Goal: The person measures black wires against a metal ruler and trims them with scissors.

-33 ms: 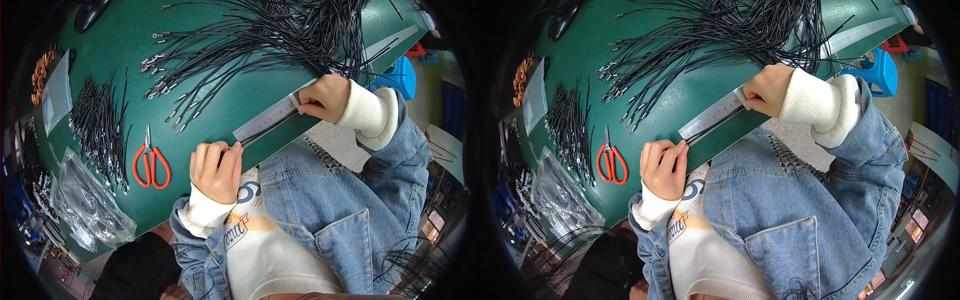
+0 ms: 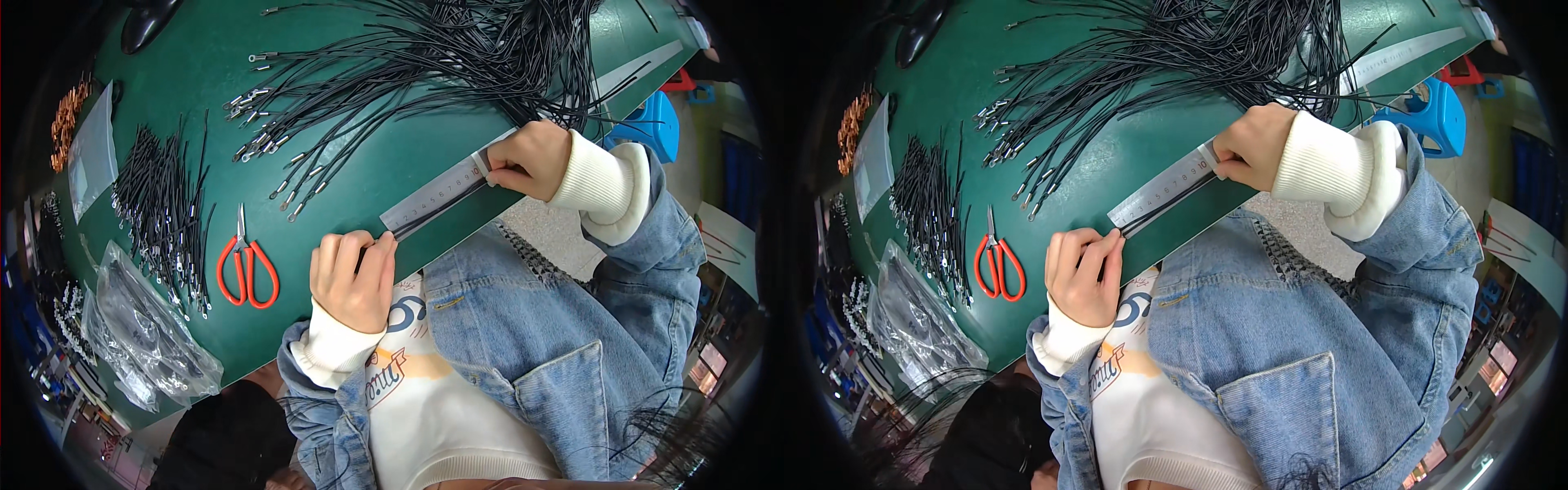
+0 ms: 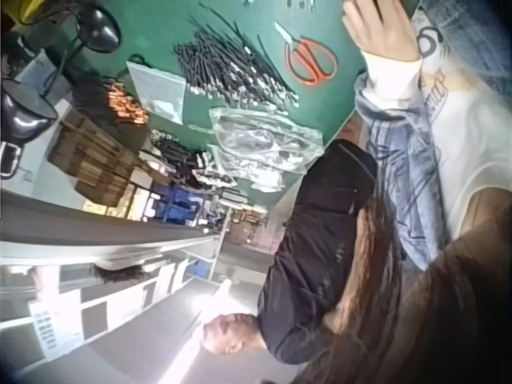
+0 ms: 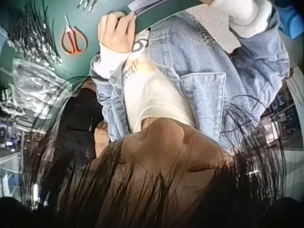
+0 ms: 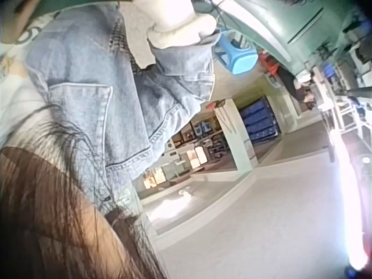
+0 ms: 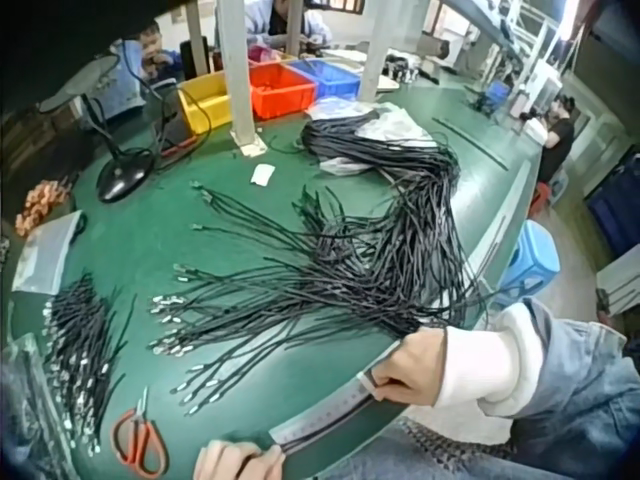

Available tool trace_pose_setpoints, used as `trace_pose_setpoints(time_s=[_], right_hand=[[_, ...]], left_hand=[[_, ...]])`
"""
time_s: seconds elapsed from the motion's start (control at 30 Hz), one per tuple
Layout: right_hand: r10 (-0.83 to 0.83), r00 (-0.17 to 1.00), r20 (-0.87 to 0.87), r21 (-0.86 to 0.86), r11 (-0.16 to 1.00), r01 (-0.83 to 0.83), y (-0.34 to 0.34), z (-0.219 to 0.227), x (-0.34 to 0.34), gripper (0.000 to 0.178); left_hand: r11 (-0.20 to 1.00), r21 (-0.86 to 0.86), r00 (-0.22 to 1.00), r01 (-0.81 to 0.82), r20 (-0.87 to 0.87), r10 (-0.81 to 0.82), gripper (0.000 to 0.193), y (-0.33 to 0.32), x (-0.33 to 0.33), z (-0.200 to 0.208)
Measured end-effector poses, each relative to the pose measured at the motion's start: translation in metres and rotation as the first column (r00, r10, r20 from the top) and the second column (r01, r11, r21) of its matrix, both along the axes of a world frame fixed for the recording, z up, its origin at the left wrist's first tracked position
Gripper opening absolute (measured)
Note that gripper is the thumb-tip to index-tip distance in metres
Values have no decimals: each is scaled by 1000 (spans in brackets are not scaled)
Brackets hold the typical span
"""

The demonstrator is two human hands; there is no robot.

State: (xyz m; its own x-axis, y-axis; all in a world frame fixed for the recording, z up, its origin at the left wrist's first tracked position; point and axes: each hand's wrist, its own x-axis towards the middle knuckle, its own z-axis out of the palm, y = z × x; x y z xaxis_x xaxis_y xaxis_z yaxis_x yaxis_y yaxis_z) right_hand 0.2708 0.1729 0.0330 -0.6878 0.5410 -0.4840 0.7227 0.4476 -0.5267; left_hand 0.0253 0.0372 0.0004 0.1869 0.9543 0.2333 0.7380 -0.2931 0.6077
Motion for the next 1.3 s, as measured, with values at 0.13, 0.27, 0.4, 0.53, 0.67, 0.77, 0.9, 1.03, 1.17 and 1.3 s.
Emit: trace_pose_setpoints(time_s=[0.13,0.27,0.4,0.53,0.67,0.77,0.9,1.03,1.17,1.3], right_hand=[[-13,1000,-22,26,1000,14,-3,-2,-1,11],[-7,1000,2,30,1000,7,-2,-2,-4,11],[4,1000,22,27,1000,-5,-1,-6,-4,9],[-30,1000,-3,56,998,30,-3,-3,-6,8],[-39,999,16,63,997,38,-3,-3,-6,8],[-40,999,9,64,997,39,-4,-3,-6,8],[-50,999,3,-19,999,50,-1,-3,-3,8],[-35,999,17,-12,999,35,-3,-2,-4,10],[-33,999,38,30,999,32,-5,-2,-6,11],[-47,996,79,-6,999,48,-1,-1,-8,11]], left_hand=[[1000,-11,1000,2,-3,-2,18,0,-1,0],[1000,-17,1000,-10,12,10,18,1,0,4],[1000,-11,1000,-6,21,6,18,2,0,2],[1000,-11,999,1,33,-1,18,3,-2,1],[1000,-15,999,1,42,-1,18,3,-2,0],[1000,-17,999,3,47,-2,18,3,-2,2],[999,-45,998,-1,68,4,17,2,-2,-1],[998,-57,996,-17,85,22,15,1,-1,1],[997,-71,992,-30,124,38,15,1,-1,-1],[996,-83,990,-28,133,39,16,2,-1,-2]])
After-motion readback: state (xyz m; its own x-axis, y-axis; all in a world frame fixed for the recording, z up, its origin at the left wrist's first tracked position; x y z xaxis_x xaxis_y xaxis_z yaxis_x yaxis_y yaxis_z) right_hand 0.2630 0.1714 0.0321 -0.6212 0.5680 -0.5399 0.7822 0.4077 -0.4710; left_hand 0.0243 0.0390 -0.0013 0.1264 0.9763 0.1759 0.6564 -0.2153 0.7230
